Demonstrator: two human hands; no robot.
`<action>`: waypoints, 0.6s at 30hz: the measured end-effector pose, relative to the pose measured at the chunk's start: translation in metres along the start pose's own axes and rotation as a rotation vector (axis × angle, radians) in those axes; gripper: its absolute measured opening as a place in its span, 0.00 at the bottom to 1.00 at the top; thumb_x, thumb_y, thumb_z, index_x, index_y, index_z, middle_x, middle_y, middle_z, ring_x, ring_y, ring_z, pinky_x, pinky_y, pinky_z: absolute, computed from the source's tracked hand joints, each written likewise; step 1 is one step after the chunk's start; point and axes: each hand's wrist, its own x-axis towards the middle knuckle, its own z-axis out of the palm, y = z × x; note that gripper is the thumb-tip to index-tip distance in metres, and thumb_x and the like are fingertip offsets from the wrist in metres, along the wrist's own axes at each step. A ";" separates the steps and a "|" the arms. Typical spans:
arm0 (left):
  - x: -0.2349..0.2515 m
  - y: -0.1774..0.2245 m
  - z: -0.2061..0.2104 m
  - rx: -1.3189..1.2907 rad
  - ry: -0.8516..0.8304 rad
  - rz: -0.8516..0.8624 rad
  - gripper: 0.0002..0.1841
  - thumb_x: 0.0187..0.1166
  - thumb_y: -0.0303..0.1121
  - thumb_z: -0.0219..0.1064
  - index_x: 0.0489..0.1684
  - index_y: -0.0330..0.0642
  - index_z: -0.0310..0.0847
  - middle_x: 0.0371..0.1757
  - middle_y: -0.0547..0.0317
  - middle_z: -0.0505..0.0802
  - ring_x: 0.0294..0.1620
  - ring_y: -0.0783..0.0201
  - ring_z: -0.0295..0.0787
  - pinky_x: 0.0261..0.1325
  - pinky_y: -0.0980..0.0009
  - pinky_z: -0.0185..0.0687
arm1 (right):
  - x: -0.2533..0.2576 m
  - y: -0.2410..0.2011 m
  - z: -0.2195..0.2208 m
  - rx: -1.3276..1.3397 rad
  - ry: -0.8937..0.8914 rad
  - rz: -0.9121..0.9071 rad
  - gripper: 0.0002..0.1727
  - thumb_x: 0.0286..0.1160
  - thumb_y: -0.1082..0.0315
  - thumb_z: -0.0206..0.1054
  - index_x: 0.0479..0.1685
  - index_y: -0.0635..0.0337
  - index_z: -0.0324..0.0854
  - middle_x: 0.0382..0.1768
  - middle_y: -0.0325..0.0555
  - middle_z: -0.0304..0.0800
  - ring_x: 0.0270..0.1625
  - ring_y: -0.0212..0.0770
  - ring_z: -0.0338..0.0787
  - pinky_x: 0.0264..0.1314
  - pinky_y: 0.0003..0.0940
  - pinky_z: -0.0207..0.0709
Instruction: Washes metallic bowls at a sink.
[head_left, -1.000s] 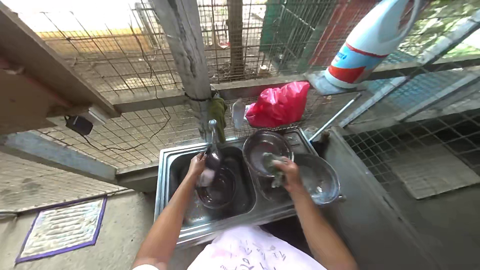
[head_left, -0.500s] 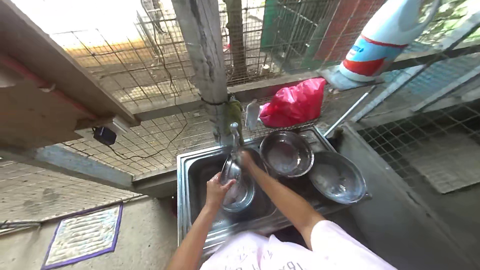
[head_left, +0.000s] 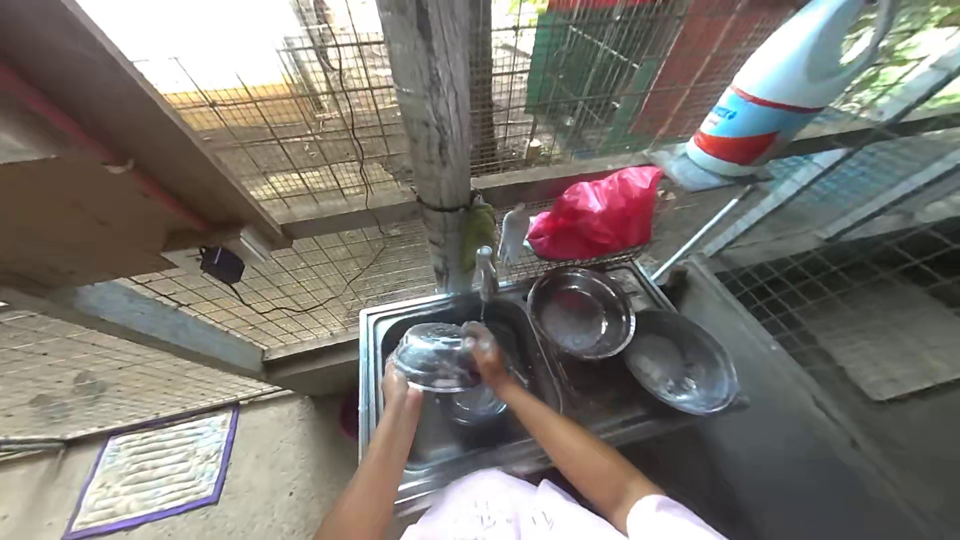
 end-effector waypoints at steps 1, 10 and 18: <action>0.001 -0.007 0.002 -0.002 0.047 -0.021 0.23 0.97 0.40 0.39 0.75 0.32 0.67 0.62 0.41 0.84 0.57 0.55 0.83 0.59 0.56 0.82 | -0.012 -0.001 0.013 -0.159 -0.024 -0.140 0.26 0.77 0.65 0.63 0.71 0.74 0.81 0.77 0.71 0.77 0.85 0.64 0.71 0.91 0.54 0.59; -0.026 -0.003 0.005 0.265 -0.148 -0.037 0.23 0.97 0.42 0.40 0.67 0.31 0.72 0.47 0.50 0.88 0.44 0.66 0.88 0.49 0.66 0.86 | 0.054 -0.035 -0.014 -0.219 -0.338 0.194 0.24 0.90 0.64 0.58 0.77 0.70 0.76 0.76 0.65 0.79 0.82 0.54 0.77 0.89 0.47 0.62; -0.002 -0.015 -0.007 0.351 -0.102 -0.040 0.22 0.97 0.41 0.40 0.62 0.32 0.74 0.41 0.51 0.86 0.37 0.65 0.85 0.42 0.66 0.83 | -0.017 -0.041 0.020 -0.375 -0.353 -0.295 0.25 0.73 0.69 0.67 0.72 0.64 0.84 0.80 0.67 0.75 0.87 0.63 0.68 0.92 0.54 0.57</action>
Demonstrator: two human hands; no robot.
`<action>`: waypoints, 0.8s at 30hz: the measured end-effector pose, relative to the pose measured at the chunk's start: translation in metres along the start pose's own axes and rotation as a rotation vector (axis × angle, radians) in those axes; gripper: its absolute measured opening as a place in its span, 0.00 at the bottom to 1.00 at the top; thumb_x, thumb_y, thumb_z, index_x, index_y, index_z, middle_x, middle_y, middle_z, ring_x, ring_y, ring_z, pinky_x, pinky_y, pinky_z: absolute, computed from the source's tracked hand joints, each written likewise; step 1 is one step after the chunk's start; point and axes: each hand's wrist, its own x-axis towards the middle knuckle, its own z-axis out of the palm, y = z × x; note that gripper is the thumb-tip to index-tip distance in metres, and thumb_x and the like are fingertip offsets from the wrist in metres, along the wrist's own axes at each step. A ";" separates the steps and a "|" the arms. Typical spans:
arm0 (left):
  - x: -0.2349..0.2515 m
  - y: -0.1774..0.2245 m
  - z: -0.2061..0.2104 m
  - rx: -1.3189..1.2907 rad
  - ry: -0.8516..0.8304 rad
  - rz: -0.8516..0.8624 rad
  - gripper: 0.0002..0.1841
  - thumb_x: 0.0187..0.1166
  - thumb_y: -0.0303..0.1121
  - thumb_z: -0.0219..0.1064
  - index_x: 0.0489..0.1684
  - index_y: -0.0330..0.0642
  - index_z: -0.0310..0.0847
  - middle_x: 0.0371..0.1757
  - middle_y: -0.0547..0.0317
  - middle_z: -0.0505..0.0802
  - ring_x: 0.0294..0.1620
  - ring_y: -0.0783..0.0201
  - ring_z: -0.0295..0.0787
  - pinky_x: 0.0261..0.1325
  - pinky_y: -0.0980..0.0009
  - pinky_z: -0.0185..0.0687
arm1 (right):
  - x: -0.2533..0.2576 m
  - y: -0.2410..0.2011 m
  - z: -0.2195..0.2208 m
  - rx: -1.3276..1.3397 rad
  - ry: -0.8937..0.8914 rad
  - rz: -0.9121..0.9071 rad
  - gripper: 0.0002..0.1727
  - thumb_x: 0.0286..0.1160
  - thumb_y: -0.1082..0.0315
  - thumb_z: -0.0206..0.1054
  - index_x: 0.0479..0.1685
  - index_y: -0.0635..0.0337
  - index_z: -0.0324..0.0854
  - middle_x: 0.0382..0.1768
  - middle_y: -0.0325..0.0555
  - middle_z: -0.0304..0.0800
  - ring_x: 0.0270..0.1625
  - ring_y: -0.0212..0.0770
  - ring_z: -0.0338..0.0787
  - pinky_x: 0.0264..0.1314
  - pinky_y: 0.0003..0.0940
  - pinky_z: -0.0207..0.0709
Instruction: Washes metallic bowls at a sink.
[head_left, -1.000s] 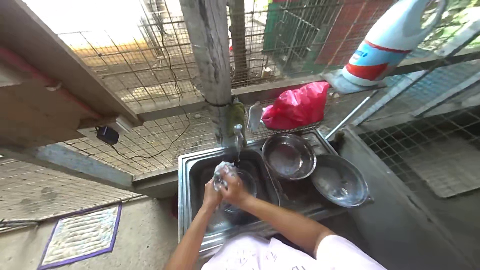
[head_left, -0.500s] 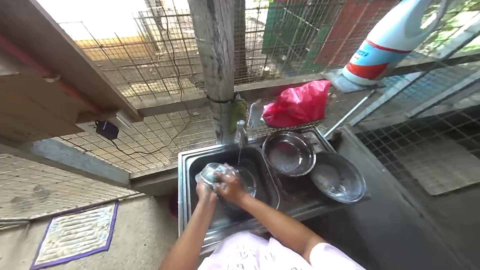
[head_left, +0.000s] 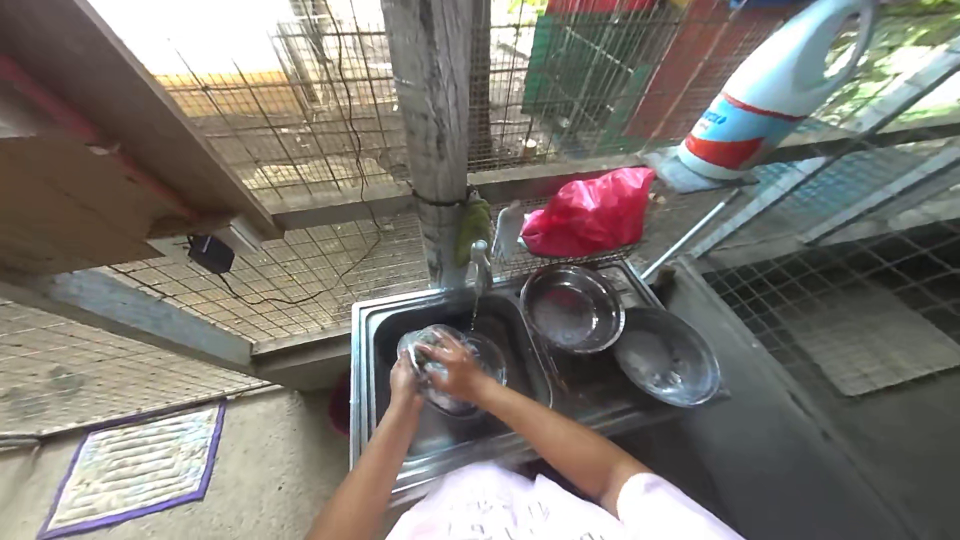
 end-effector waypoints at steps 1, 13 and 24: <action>-0.005 0.001 0.004 0.034 -0.030 0.003 0.21 0.97 0.40 0.40 0.60 0.32 0.75 0.39 0.52 0.86 0.36 0.66 0.85 0.41 0.67 0.83 | 0.014 -0.002 -0.008 0.008 -0.052 -0.007 0.24 0.73 0.70 0.67 0.70 0.64 0.85 0.79 0.67 0.76 0.87 0.64 0.68 0.92 0.54 0.56; 0.008 0.006 -0.001 -0.281 -0.006 -0.050 0.21 0.97 0.41 0.39 0.66 0.34 0.72 0.46 0.50 0.88 0.42 0.62 0.87 0.46 0.63 0.86 | -0.024 0.023 0.002 0.001 0.136 -0.043 0.24 0.70 0.73 0.67 0.69 0.67 0.85 0.74 0.69 0.81 0.81 0.66 0.78 0.86 0.58 0.68; 0.011 0.025 -0.002 -0.282 -0.085 -0.061 0.22 0.97 0.44 0.36 0.68 0.38 0.70 0.44 0.53 0.88 0.40 0.66 0.88 0.43 0.65 0.87 | -0.028 0.061 -0.029 0.029 0.102 -0.226 0.26 0.70 0.70 0.70 0.71 0.68 0.84 0.76 0.74 0.76 0.82 0.67 0.76 0.85 0.56 0.70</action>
